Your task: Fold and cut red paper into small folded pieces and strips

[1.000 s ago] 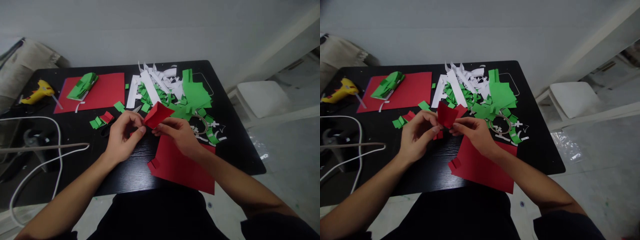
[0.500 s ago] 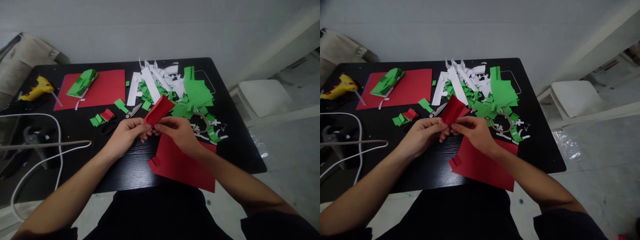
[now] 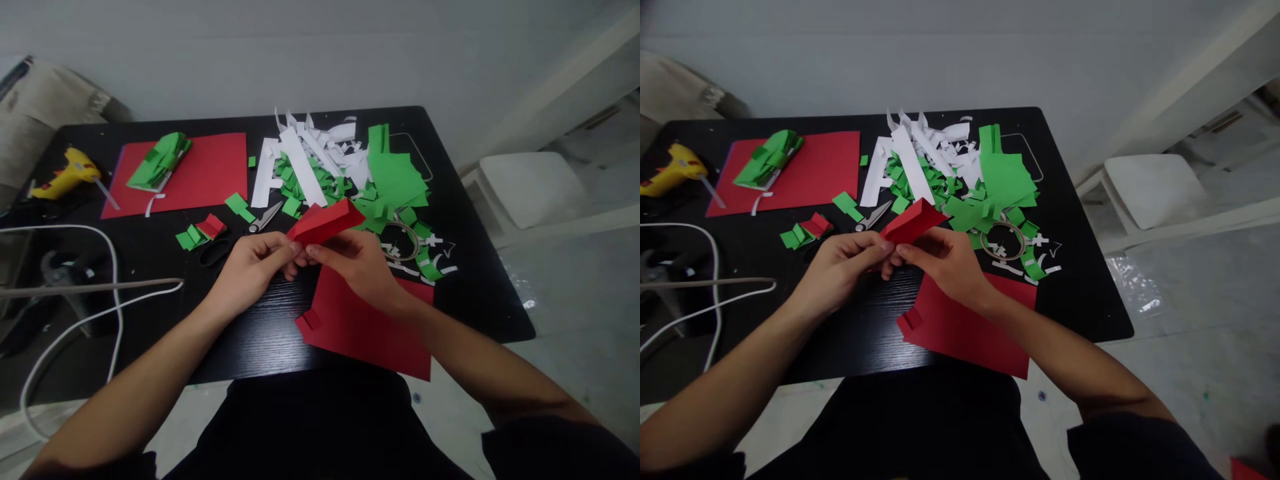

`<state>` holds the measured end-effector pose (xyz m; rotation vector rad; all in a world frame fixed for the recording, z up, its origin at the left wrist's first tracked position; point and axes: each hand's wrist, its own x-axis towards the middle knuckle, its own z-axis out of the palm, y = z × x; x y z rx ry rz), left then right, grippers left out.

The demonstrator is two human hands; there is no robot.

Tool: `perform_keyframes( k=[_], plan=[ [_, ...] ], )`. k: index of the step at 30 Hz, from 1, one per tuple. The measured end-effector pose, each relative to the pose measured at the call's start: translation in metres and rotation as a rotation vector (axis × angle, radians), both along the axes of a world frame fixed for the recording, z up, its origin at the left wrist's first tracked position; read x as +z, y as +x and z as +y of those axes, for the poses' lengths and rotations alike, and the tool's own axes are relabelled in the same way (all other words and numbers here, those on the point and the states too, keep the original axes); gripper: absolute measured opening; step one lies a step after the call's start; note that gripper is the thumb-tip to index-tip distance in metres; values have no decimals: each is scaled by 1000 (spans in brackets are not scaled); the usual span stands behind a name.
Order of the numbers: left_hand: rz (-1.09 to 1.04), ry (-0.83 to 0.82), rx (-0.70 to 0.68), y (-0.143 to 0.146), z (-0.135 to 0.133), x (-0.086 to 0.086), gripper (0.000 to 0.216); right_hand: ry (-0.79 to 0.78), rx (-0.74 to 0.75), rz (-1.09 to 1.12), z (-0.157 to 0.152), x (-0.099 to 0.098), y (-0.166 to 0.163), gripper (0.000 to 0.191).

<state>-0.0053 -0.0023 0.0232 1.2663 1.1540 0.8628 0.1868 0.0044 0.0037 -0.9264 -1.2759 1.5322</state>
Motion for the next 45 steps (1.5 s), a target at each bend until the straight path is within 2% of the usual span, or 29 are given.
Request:
perform_keyframes(
  k=[6, 13, 20, 23, 25, 29, 31, 32, 33, 35, 37, 39, 41, 45],
  plan=[
    [26, 17, -8, -1, -1, 2, 23, 10, -17, 2, 0, -1, 2, 21],
    [44, 33, 21, -1, -1, -3, 24, 100, -46, -40, -3, -4, 1, 16],
    [38, 64, 36, 1, -1, -6, 18, 180, -90, -247, -5, 1, 3, 17],
    [54, 67, 60, 1, 0, -6, 15, 232, -68, -254, -6, 1, 1, 19],
    [79, 76, 61, 0, 1, -4, 14, 246, -61, -239, -4, -2, 2, 27],
    [157, 89, -50, -8, 4, 2, 15, 247, -190, -314, 7, -8, 13, 52],
    [227, 69, -169, -13, 6, 4, 15, 274, -278, -372, 13, -7, 21, 50],
    [266, 58, -237, -15, 6, 5, 15, 288, -277, -381, 16, -5, 23, 43],
    [305, 50, -303, -17, 6, 5, 15, 298, -239, -386, 17, -2, 25, 34],
    [371, 48, -411, -20, 6, 4, 16, 266, -62, -408, 17, 5, 24, 19],
    [424, 63, -464, -20, 5, 3, 15, 214, 159, -452, 13, 11, 20, 17],
    [472, 90, -462, -19, 4, 2, 14, 161, 316, -482, 9, 14, 15, 19],
    [513, 138, -430, -18, 3, 2, 13, 111, 371, -482, 5, 15, 11, 20],
    [560, 264, -336, -14, 1, 4, 11, 57, 304, -437, 3, 11, 6, 17]
  ],
)
